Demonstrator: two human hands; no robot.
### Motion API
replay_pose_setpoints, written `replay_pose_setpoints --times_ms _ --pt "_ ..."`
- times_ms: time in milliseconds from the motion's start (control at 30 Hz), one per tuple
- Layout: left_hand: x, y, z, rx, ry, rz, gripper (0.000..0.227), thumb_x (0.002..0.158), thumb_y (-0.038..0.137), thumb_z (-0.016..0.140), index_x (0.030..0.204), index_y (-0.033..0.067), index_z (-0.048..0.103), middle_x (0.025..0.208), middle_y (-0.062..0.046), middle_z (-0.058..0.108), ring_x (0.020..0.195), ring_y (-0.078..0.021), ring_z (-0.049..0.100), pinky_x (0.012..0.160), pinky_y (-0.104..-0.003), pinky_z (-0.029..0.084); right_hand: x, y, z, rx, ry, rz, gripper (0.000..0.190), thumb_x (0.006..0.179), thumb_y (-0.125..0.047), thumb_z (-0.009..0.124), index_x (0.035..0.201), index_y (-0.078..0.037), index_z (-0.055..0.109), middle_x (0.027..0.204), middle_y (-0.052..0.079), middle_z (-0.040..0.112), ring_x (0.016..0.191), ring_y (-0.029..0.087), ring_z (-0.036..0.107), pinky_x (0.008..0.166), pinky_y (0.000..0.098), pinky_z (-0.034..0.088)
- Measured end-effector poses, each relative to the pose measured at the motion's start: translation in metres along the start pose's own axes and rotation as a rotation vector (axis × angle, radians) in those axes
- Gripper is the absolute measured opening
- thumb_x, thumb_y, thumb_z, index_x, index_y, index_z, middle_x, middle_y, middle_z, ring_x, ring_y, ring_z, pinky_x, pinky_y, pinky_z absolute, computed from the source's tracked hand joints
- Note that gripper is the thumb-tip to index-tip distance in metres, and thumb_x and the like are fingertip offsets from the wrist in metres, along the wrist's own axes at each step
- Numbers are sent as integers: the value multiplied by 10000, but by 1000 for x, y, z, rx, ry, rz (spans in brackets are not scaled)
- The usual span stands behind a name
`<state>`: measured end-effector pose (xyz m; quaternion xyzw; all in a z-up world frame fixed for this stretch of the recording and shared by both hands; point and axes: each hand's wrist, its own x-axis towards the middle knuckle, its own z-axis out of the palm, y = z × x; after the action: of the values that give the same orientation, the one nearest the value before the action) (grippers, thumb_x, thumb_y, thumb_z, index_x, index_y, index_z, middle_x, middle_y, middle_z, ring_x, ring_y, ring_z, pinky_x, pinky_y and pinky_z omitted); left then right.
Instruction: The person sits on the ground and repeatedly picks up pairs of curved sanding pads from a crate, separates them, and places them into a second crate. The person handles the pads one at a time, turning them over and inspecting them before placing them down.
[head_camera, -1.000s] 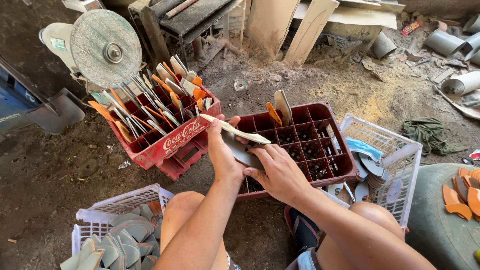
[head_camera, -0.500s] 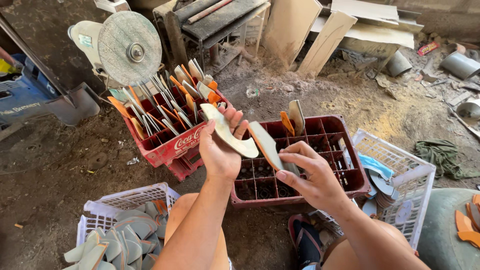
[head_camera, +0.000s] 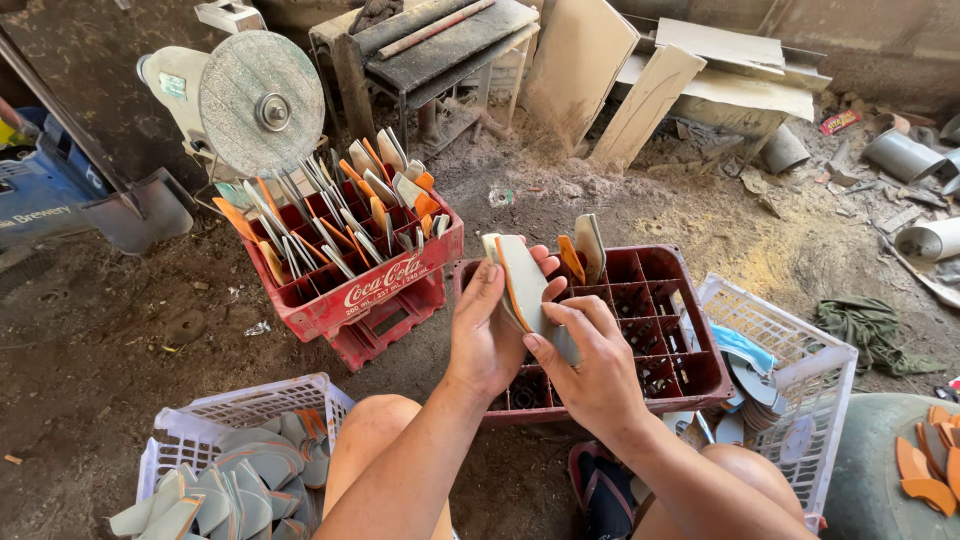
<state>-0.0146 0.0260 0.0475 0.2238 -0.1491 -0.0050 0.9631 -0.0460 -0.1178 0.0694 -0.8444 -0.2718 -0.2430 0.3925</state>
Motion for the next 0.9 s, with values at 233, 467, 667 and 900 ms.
replay_pose_setpoints --times_ms 233,467,667,900 --pt "-2 0 2 15 -16 -25 550 1056 334 546 1501 42 408 1370 -136 593 1310 -268 575 1118 -491 493 -1 0 0 -3 -5 6 357 895 -210 774 1149 21 676 1075 143 655 977 296 674 831 382 544" --pt "-3 -1 5 -1 -55 -37 527 1087 347 522 1491 26 420 1341 -138 613 1311 -281 577 1129 -495 486 -1 -3 0 -21 30 -14 340 885 -188 778 1133 18 668 1085 147 651 983 308 667 837 389 541" --pt "-5 0 4 -23 -71 -40 472 1102 322 511 1462 26 436 1314 -131 626 1312 -274 582 1156 -486 468 -2 -2 2 11 17 20 348 881 -185 783 1139 16 661 1096 133 660 984 294 690 833 385 556" --pt "-5 -2 4 -18 -71 -49 474 1100 321 507 1464 26 440 1317 -129 628 1309 -269 583 1151 -477 469 -2 0 2 20 1 11 353 883 -183 784 1142 20 655 1095 131 663 1010 289 694 843 383 560"
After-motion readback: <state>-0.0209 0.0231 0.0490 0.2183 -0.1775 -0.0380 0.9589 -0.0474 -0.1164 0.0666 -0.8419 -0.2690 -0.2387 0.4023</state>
